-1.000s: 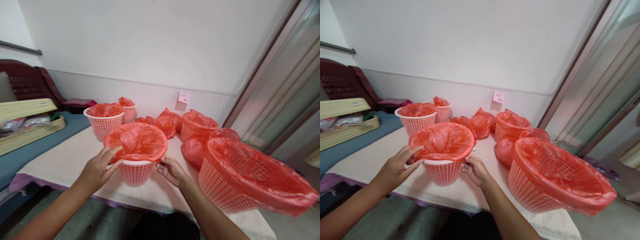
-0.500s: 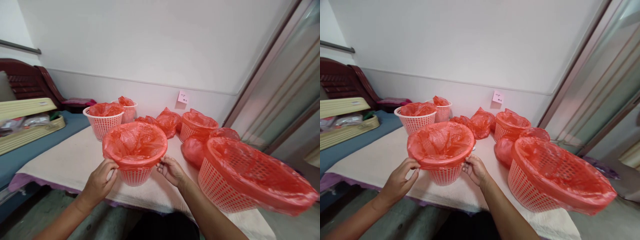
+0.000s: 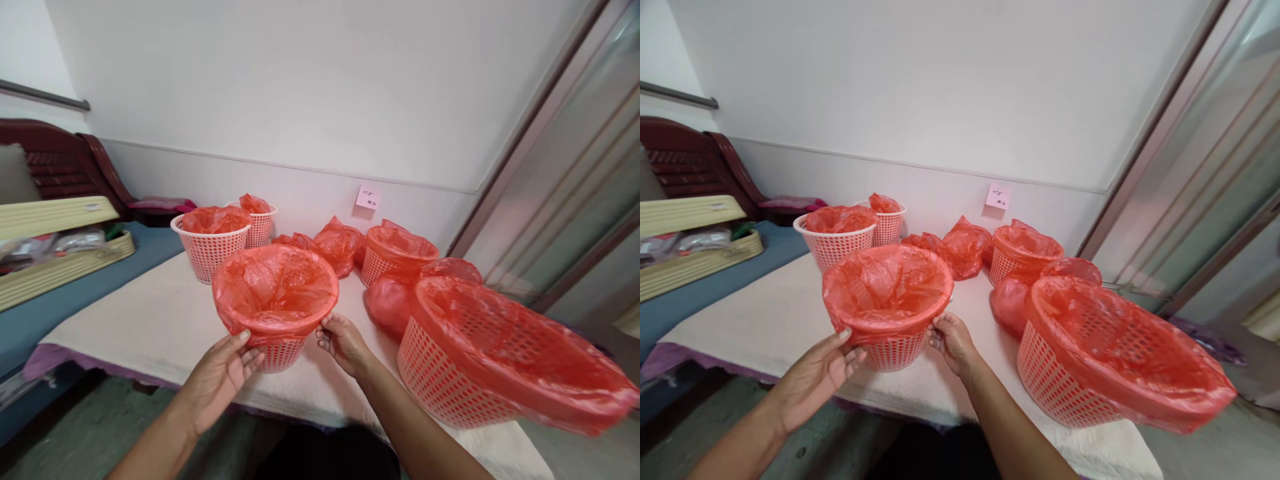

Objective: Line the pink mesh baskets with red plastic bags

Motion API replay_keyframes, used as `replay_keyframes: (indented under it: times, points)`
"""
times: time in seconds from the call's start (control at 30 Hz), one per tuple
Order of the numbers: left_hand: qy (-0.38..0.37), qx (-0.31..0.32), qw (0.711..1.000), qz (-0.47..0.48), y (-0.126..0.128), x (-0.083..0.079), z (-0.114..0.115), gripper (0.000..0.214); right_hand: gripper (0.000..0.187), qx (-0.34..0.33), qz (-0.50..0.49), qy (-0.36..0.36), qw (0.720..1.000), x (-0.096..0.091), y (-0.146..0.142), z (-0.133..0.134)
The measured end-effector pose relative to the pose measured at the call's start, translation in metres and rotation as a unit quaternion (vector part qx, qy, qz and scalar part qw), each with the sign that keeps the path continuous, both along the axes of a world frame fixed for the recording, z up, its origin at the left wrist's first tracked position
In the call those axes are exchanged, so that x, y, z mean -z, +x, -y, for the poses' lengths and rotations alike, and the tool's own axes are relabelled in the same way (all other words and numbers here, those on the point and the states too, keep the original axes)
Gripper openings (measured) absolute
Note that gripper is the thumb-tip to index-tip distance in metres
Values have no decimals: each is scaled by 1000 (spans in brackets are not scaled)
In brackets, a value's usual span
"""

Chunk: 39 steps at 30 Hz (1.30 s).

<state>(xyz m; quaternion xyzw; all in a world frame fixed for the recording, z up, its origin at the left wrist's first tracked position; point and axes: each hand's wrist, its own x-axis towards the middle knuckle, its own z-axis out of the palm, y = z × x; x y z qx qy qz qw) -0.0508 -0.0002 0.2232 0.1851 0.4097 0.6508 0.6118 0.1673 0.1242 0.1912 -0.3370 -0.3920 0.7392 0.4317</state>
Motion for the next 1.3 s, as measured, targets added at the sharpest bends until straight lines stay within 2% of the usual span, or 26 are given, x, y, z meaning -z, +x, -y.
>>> replay_keyframes:
  times: [0.13, 0.23, 0.47, 0.53, 0.6, 0.63, 0.7, 0.77, 0.87, 0.93, 1.0, 1.07, 1.13, 1.2, 1.3]
  points:
    - [6, 1, 1000, 28, 21, -4, -3, 10, 32, 5, 29, 6, 1000, 2, -3, 4]
    - [20, -33, 999, 22, 32, -4, -8, 12, 29, 18, 59, 10, 998, 3, -6, 7]
    - [47, -95, 994, -7, 32, 9, -16, 35, 20, 164, 116, 66, 977, -4, 8, 10]
    - [49, -104, 993, -15, 31, 14, -17, 37, 16, 205, 137, 131, 960, -14, 11, 17]
    - [48, -111, 992, -20, 32, 18, -17, 35, 10, 232, 180, 260, 920, -26, 10, 29]
    - [46, -113, 992, -20, 33, 20, -17, 33, 8, 238, 207, 337, 887, -34, 8, 36]
    - [40, -115, 992, -17, 35, 21, -16, 26, 11, 232, 255, 480, 806, -48, 3, 47]
    - [34, -115, 993, -10, 37, 21, -15, 18, 16, 207, 298, 581, 728, -60, -3, 53]
    - [25, -111, 994, 1, 40, 22, -15, 9, 24, 151, 376, 656, 637, -67, -12, 52]
    - [12, -106, 994, 7, 44, 26, -14, 4, 30, 107, 434, 667, 596, -64, -16, 47]
    - [-13, -97, 995, 12, 49, 37, -9, 4, 29, 72, 478, 665, 569, -56, -19, 42]
    - [-46, -88, 995, 17, 56, 53, -1, 12, 23, 61, 504, 658, 556, -47, -19, 39]
    - [-73, -81, 994, 20, 62, 69, 11, 22, 19, 68, 505, 658, 555, -40, -17, 39]
    - [-78, -69, 994, 22, 65, 79, 24, 36, 17, 77, 493, 659, 563, -35, -15, 42]
    - [-37, -74, 997, 1, 57, 74, 39, 45, 14, 87, 473, 661, 575, -31, -11, 52]
